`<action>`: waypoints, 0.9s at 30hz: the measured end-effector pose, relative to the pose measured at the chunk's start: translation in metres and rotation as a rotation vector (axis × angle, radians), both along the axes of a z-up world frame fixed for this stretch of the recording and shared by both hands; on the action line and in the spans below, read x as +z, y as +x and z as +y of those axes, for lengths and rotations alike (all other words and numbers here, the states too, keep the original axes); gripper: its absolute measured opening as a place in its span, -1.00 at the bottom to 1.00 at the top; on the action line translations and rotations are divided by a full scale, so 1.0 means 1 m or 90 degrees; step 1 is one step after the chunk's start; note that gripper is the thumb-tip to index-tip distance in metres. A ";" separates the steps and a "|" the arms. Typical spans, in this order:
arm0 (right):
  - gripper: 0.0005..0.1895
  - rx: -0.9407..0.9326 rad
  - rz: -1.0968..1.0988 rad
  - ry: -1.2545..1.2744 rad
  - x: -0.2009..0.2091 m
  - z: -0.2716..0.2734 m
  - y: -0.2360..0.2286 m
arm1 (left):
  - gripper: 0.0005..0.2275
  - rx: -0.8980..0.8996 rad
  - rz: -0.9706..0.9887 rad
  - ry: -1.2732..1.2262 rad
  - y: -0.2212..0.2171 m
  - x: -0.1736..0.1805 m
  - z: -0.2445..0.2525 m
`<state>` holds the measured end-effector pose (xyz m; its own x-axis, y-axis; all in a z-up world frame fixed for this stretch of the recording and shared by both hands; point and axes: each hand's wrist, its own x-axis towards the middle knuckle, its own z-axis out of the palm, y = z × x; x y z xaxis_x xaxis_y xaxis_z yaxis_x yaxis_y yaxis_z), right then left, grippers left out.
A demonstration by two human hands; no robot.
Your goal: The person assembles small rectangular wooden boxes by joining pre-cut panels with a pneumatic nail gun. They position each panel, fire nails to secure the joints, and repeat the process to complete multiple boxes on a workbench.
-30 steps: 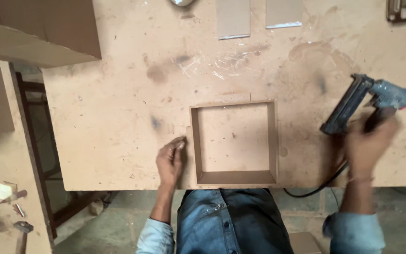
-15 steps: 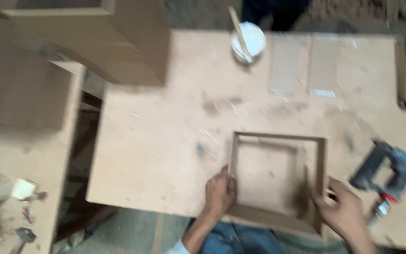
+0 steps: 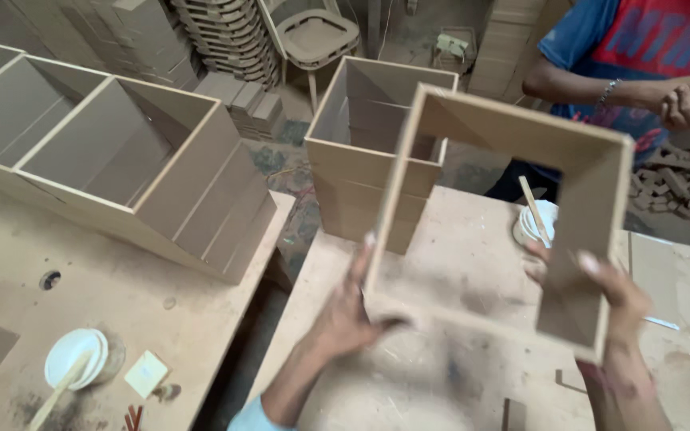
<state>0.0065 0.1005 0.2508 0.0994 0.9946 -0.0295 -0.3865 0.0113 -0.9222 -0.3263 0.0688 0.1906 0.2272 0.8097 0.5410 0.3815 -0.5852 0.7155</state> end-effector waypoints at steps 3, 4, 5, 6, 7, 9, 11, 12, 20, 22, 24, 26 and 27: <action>-0.24 -0.001 -0.003 -0.011 0.038 0.070 -0.056 | 0.05 0.063 -0.037 0.108 -0.038 0.004 0.072; -0.29 0.003 -0.006 -0.013 0.044 0.096 -0.071 | 0.06 0.090 -0.037 0.069 -0.051 0.008 0.097; -0.39 0.014 0.000 0.003 0.049 0.123 -0.082 | 0.07 0.115 -0.036 0.030 -0.063 0.013 0.122; -0.49 0.025 0.004 0.018 0.050 0.148 -0.091 | 0.09 0.142 -0.037 -0.011 -0.072 0.017 0.142; -0.54 0.030 -0.003 0.005 0.049 0.170 -0.098 | 0.07 0.149 -0.030 0.026 -0.079 0.020 0.159; -0.64 0.042 -0.014 -0.019 0.046 0.211 -0.110 | 0.04 0.167 -0.011 0.102 -0.095 0.029 0.188; -0.67 0.068 0.024 -0.004 0.040 0.241 -0.119 | -0.05 0.146 -0.029 0.017 -0.104 0.035 0.207; -0.69 0.082 0.041 0.004 0.038 0.252 -0.123 | -0.10 0.134 -0.039 -0.026 -0.107 0.037 0.214; -0.66 0.070 0.036 -0.055 0.024 0.267 -0.132 | -0.37 0.104 -0.064 -0.120 -0.115 0.033 0.234; -0.62 0.077 0.043 -0.074 0.025 0.264 -0.133 | -0.32 0.118 -0.064 -0.120 -0.115 0.033 0.234; -0.57 0.093 0.040 -0.077 0.029 0.261 -0.135 | -0.23 0.144 -0.064 -0.166 -0.113 0.035 0.233; -0.56 0.091 0.030 -0.053 0.034 0.259 -0.137 | -0.28 0.120 -0.121 -0.118 -0.111 0.037 0.231; -0.55 0.090 0.026 -0.040 0.036 0.258 -0.138 | -0.30 0.108 -0.149 -0.093 -0.110 0.038 0.230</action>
